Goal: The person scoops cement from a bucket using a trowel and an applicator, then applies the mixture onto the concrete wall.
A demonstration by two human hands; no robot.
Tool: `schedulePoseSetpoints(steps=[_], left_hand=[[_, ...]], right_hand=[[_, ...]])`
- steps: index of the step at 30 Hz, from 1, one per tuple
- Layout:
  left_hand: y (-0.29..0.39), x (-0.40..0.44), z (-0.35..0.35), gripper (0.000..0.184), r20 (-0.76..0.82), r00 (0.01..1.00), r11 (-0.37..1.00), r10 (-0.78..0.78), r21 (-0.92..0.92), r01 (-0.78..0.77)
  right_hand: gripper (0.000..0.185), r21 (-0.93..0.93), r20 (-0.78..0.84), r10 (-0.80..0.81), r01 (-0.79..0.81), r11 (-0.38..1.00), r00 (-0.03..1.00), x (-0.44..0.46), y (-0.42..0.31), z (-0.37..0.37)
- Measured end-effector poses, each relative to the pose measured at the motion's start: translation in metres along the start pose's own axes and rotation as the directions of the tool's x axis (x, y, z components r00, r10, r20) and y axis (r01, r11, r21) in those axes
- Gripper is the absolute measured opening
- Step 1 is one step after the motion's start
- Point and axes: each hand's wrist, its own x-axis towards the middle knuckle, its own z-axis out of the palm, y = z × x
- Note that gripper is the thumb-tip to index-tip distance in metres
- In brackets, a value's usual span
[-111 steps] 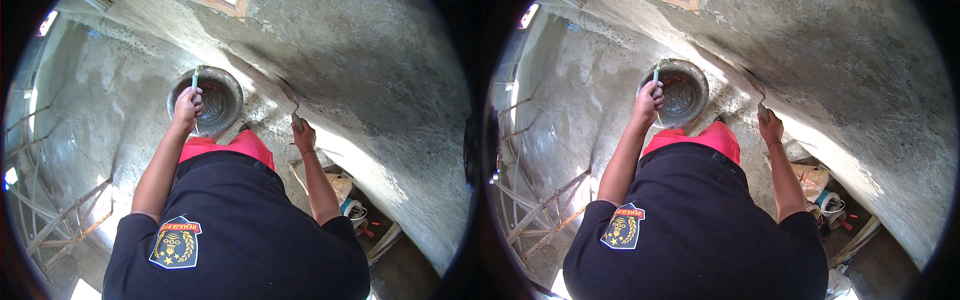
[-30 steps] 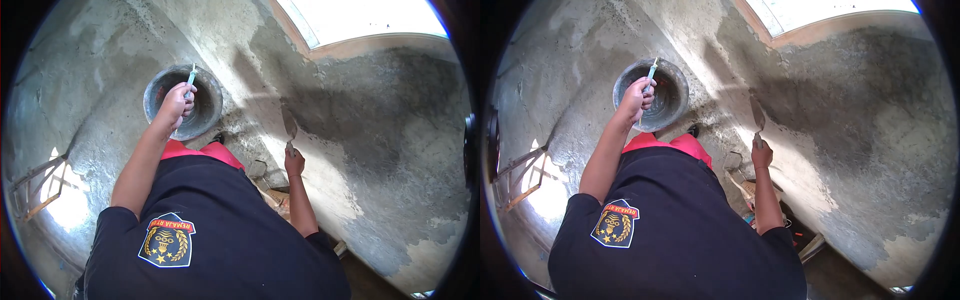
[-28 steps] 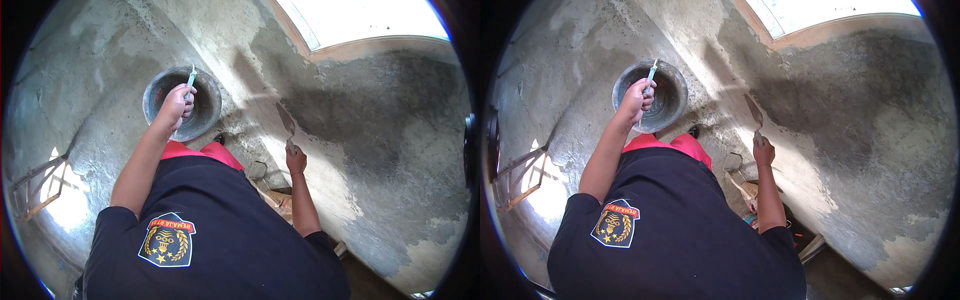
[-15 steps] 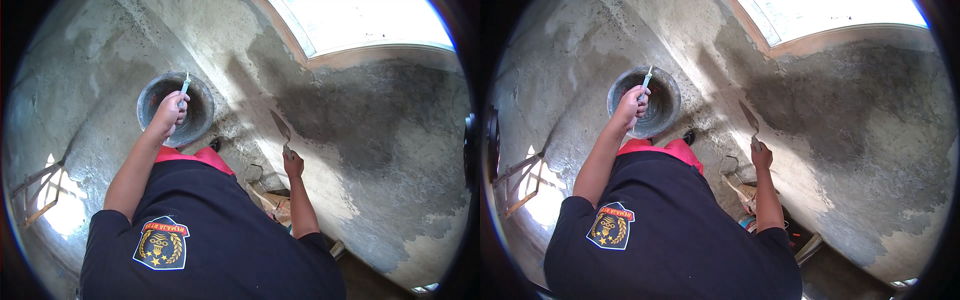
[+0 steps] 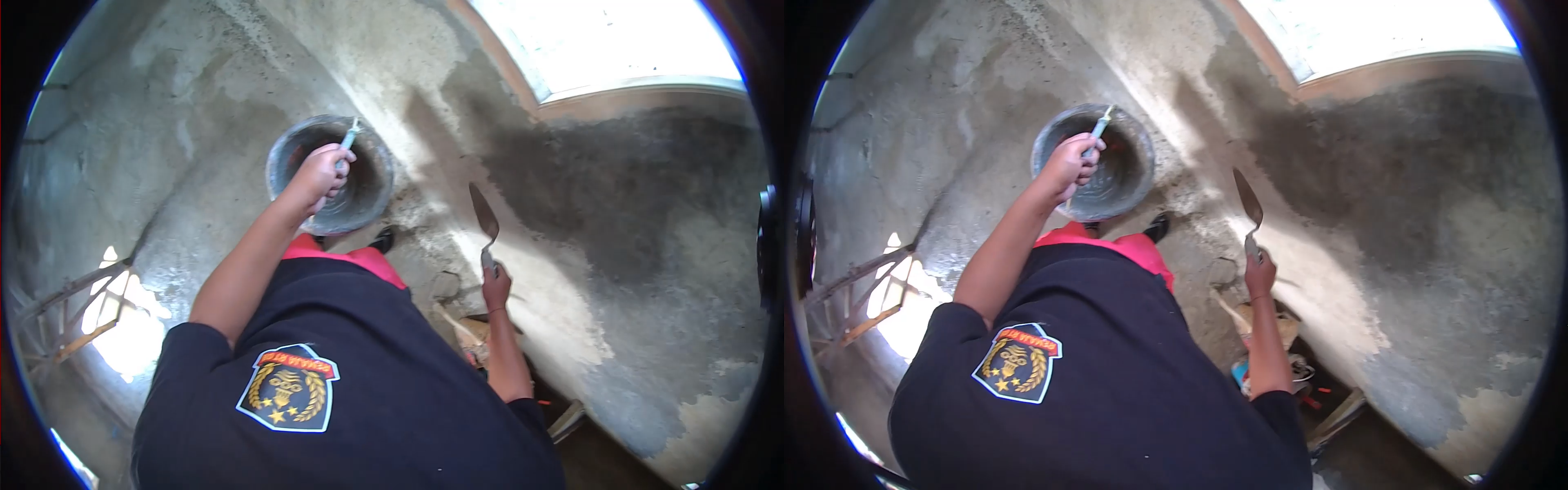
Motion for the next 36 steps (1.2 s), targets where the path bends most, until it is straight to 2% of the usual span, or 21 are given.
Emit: schedulePoseSetpoints(steps=[3, 4, 6, 8, 12, 13, 15, 17, 19, 22, 24, 26, 29, 36], left_hand=[[0.005, 0.001, 0.001, 0.018, 0.031, 0.999, 0.999, -0.016, 0.047, 0.014], [0.008, 0.001, 0.000, 0.018, 0.027, 0.999, 0.996, -0.040, 0.084, 0.038], [0.019, 0.001, 0.003, 0.019, 0.072, 0.997, 0.994, -0.037, 0.106, 0.030], [0.027, -0.003, 0.005, 0.020, 0.085, 0.994, 0.984, -0.063, 0.171, 0.048], [0.048, -0.014, 0.016, 0.020, 0.148, 0.988, 0.945, -0.053, 0.326, 0.002], [0.052, -0.017, 0.018, 0.021, 0.155, 0.987, 0.927, -0.045, 0.374, -0.016], [0.057, -0.022, 0.024, 0.022, 0.166, 0.985, 0.906, -0.045, 0.422, -0.030], [0.061, -0.025, 0.031, 0.023, 0.213, 0.976, 0.844, 0.038, 0.516, -0.146], [0.063, -0.023, 0.035, 0.023, 0.215, 0.974, 0.829, 0.070, 0.531, -0.177], [0.062, -0.019, 0.039, 0.022, 0.206, 0.970, 0.808, 0.128, 0.545, -0.222], [0.059, -0.012, 0.041, 0.022, 0.162, 0.964, 0.795, 0.212, 0.546, -0.266], [0.054, -0.009, 0.045, 0.022, 0.140, 0.964, 0.803, 0.225, 0.534, -0.265], [0.043, -0.003, 0.053, 0.023, 0.191, 0.933, 0.778, 0.305, 0.516, -0.360], [0.038, -0.014, 0.073, 0.024, 0.228, 0.946, 0.840, 0.231, 0.444, -0.312]], right_hand=[[0.034, 0.026, 0.092, -0.245, 0.244, 0.970, 0.965, -0.002, -0.107, -0.025], [0.034, 0.014, 0.136, -0.326, 0.327, 0.945, 0.936, 0.000, -0.136, -0.031], [0.029, -0.035, 0.116, -0.551, 0.558, 0.829, 0.826, 0.011, -0.184, -0.031], [0.024, -0.163, 0.218, -0.577, 0.613, 0.773, 0.787, 0.020, -0.231, -0.026], [0.009, -0.362, 0.330, -0.704, 0.773, 0.521, 0.629, 0.048, -0.284, 0.016], [0.009, -0.357, 0.320, -0.699, 0.765, 0.537, 0.640, 0.053, -0.298, 0.023], [0.010, -0.479, 0.376, -0.706, 0.778, 0.405, 0.599, 0.060, -0.321, 0.034], [0.011, -0.496, 0.426, -0.669, 0.776, 0.391, 0.609, 0.064, -0.335, 0.041], [0.013, -0.532, 0.483, -0.624, 0.772, 0.347, 0.614, 0.063, -0.338, 0.043], [0.008, -0.436, 0.567, -0.615, 0.833, 0.340, 0.548, 0.062, -0.328, 0.044], [0.008, -0.422, 0.576, -0.630, 0.850, 0.317, 0.521, 0.061, -0.317, 0.042], [0.008, -0.408, 0.583, -0.646, 0.865, 0.291, 0.492, 0.062, -0.309, 0.038], [0.007, -0.383, 0.628, -0.589, 0.860, 0.336, 0.509, 0.061, -0.298, 0.029], [0.011, -0.262, 0.644, -0.567, 0.845, 0.466, 0.513, 0.053, -0.264, 0.025]])
